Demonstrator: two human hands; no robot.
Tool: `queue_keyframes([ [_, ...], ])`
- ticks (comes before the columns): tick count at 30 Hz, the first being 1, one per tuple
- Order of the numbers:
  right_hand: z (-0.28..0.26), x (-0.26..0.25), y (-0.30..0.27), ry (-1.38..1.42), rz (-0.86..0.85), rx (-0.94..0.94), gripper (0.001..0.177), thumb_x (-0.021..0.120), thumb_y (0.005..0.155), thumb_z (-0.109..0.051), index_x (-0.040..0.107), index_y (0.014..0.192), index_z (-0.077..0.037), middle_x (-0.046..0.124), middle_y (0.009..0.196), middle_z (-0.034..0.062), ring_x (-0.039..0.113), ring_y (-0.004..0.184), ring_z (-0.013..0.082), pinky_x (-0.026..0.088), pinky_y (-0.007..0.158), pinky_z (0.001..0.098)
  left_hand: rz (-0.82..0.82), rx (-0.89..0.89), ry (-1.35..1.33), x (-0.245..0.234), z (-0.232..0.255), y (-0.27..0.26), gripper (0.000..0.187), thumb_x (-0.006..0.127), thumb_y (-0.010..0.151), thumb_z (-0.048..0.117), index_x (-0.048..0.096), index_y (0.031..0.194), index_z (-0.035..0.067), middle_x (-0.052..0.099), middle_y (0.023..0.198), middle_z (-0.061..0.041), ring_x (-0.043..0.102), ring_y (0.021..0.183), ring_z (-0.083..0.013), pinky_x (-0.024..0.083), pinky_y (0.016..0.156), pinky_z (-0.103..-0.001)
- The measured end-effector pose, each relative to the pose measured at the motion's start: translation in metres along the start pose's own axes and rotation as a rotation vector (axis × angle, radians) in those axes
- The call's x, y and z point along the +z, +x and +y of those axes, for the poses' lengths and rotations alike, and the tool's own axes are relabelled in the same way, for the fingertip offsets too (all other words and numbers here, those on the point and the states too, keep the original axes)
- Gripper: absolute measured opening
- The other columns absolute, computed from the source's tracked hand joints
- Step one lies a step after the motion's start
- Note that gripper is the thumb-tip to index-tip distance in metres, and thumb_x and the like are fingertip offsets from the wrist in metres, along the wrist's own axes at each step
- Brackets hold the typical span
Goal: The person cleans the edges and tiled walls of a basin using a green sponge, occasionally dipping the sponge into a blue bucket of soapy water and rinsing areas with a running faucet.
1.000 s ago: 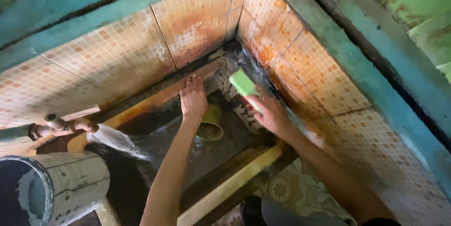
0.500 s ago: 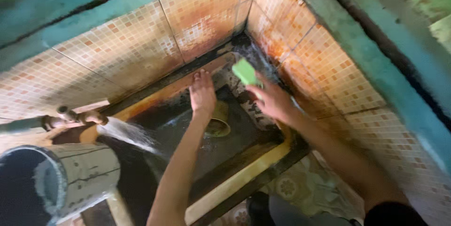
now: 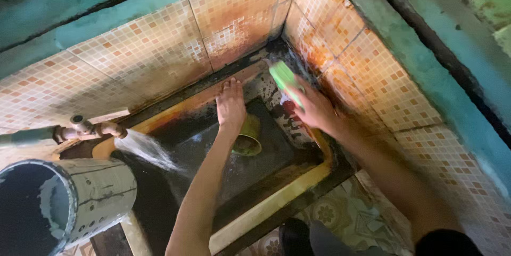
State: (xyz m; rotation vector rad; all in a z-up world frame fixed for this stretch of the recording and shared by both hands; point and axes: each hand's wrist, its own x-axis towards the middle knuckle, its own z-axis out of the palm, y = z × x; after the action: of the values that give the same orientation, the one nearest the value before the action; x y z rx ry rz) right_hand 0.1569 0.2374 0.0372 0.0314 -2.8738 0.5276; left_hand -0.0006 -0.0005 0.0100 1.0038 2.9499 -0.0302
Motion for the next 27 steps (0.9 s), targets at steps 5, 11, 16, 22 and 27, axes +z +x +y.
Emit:
queue_keyframes([
  [5, -0.017, 0.02, 0.08, 0.006, -0.098, 0.113, 0.086, 0.085, 0.08, -0.012, 0.037, 0.152, -0.012, 0.035, 0.164, 0.0157, 0.069, 0.104, 0.0321, 0.065, 0.071, 0.0392, -0.074, 0.014, -0.064, -0.001, -0.006, 0.004, 0.075, 0.06, 0.09, 0.015, 0.03, 0.158, 0.008, 0.025, 0.167, -0.008, 0.029, 0.151, -0.0277, 0.034, 0.117, -0.051],
  [11, -0.068, 0.012, 0.083, -0.046, -0.195, 0.086, 0.086, 0.085, 0.069, -0.017, 0.043, 0.145, -0.018, 0.046, 0.148, 0.0142, 0.071, 0.094, 0.034, 0.063, 0.071, 0.0485, -0.164, 0.061, -0.038, 0.004, -0.018, 0.003, 0.081, 0.063, 0.087, 0.017, 0.025, 0.158, 0.005, 0.019, 0.168, -0.01, 0.026, 0.152, -0.0286, 0.036, 0.114, -0.051],
  [16, -0.059, -0.026, 0.082, -0.123, -0.198, 0.189, 0.068, 0.079, 0.085, -0.012, 0.045, 0.145, -0.013, 0.048, 0.15, 0.013, 0.071, 0.089, 0.0292, 0.061, 0.063, 0.0376, -0.191, -0.085, -0.082, 0.007, -0.045, -0.011, 0.073, 0.058, 0.095, 0.016, 0.027, 0.16, 0.006, 0.02, 0.17, -0.011, 0.036, 0.146, -0.0338, 0.044, 0.108, -0.055],
  [22, -0.135, 0.012, 0.1, 0.087, -0.334, 0.125, 0.069, 0.071, 0.08, 0.001, 0.048, 0.14, -0.024, 0.036, 0.159, 0.0145, 0.071, 0.077, 0.0267, 0.063, 0.051, 0.0345, -0.465, -0.123, -0.092, -0.023, -0.078, -0.016, 0.074, 0.067, 0.09, 0.02, 0.034, 0.156, 0.009, 0.033, 0.161, -0.01, 0.035, 0.148, -0.032, 0.044, 0.11, -0.053],
  [27, -0.072, -0.002, 0.083, -0.001, -0.239, 0.321, 0.068, 0.072, 0.086, -0.006, 0.047, 0.146, -0.023, 0.056, 0.138, 0.0139, 0.071, 0.076, 0.0262, 0.061, 0.054, 0.0379, -0.376, -0.093, -0.059, -0.02, -0.084, -0.02, 0.076, 0.072, 0.085, 0.019, 0.043, 0.154, 0.007, 0.042, 0.158, -0.011, 0.044, 0.145, -0.0317, 0.048, 0.111, -0.046],
])
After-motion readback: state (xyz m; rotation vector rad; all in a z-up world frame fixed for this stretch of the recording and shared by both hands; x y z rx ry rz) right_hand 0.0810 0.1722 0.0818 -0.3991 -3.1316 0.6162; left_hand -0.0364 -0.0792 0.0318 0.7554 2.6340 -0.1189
